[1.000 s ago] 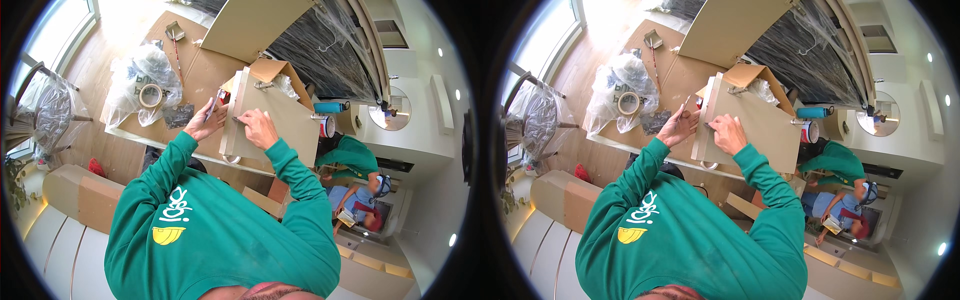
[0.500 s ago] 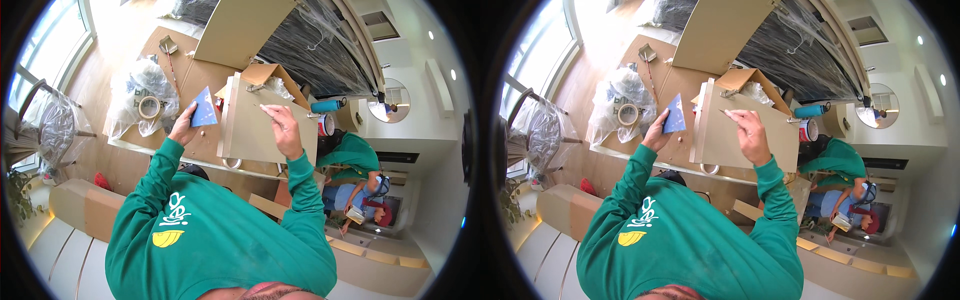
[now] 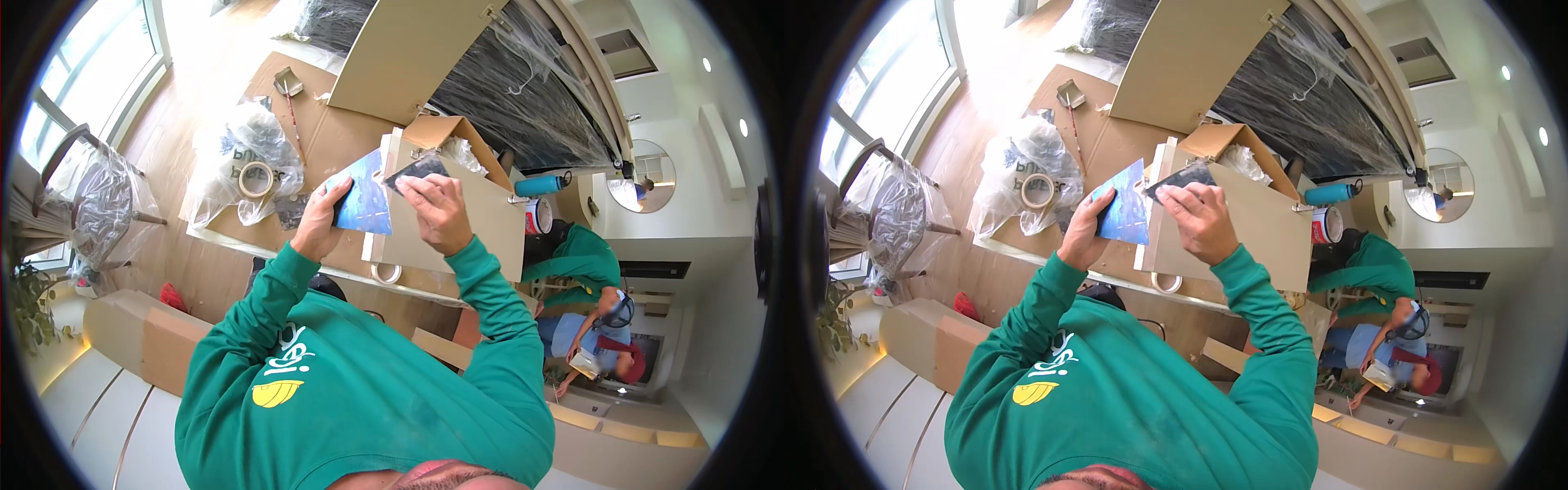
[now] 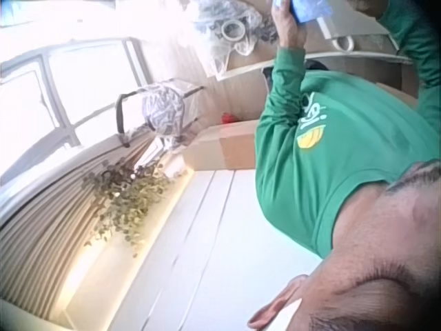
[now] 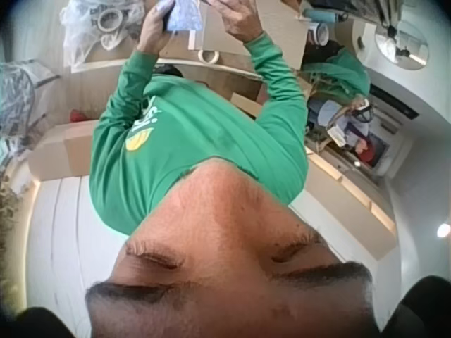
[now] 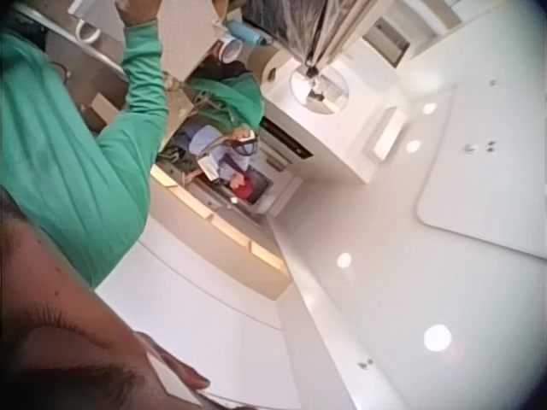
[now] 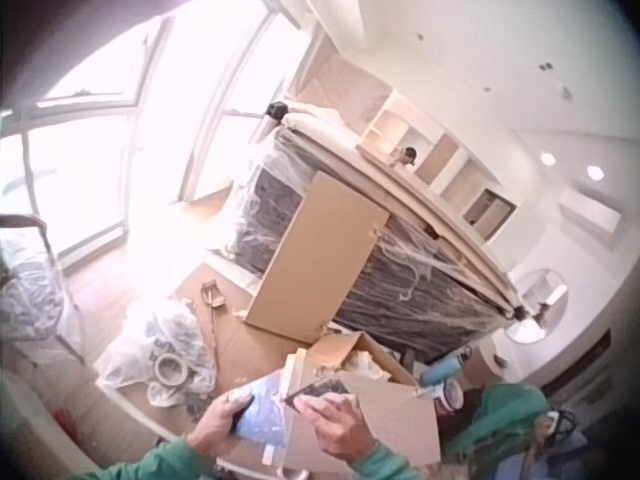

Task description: The person cleans the edges of a cabinet door using a scraper and attaches masking tape to the corners.

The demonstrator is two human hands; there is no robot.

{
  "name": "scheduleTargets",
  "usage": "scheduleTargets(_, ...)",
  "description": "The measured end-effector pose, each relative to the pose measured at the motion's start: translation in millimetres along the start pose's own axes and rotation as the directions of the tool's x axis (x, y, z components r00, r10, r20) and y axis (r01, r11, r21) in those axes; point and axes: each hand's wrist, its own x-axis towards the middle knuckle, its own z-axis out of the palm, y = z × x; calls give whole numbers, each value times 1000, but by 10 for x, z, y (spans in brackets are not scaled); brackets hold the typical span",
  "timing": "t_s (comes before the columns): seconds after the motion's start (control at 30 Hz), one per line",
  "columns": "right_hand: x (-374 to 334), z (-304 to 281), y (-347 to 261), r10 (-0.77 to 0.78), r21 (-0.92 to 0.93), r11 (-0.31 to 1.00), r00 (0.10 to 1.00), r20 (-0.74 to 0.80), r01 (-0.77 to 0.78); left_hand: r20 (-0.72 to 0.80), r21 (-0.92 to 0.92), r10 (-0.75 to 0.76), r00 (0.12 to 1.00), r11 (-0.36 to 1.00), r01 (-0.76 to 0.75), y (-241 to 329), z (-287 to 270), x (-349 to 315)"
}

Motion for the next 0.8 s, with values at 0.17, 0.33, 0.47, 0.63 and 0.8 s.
scheduleTargets(0.17, 211, -244, 81, 5, -66, 998, 994, 112, 2, -49, 241, 167, 985, 959, -151, 194, -13, -5)
scheduleTargets(0.33, 503, -165, -73, -42, -53, 997, 976, 213, 55, 42, 407, 233, 972, 884, -230, 375, 60, 40)
scheduleTargets(0.47, 461, 2, 48, 51, -59, 998, 932, 359, -32, -82, 238, 225, 971, 951, -200, 413, -239, 221)
scheduleTargets(0.63, -65, 675, 659, 534, 150, 790, 786, 311, -595, -210, -64, -64, 976, 997, 52, 572, -728, 741)
scheduleTargets(0.8, 141, 1089, 861, 659, 70, 719, 710, 247, -691, 95, -383, -310, 946, 866, 322, 322, -1011, 1374)
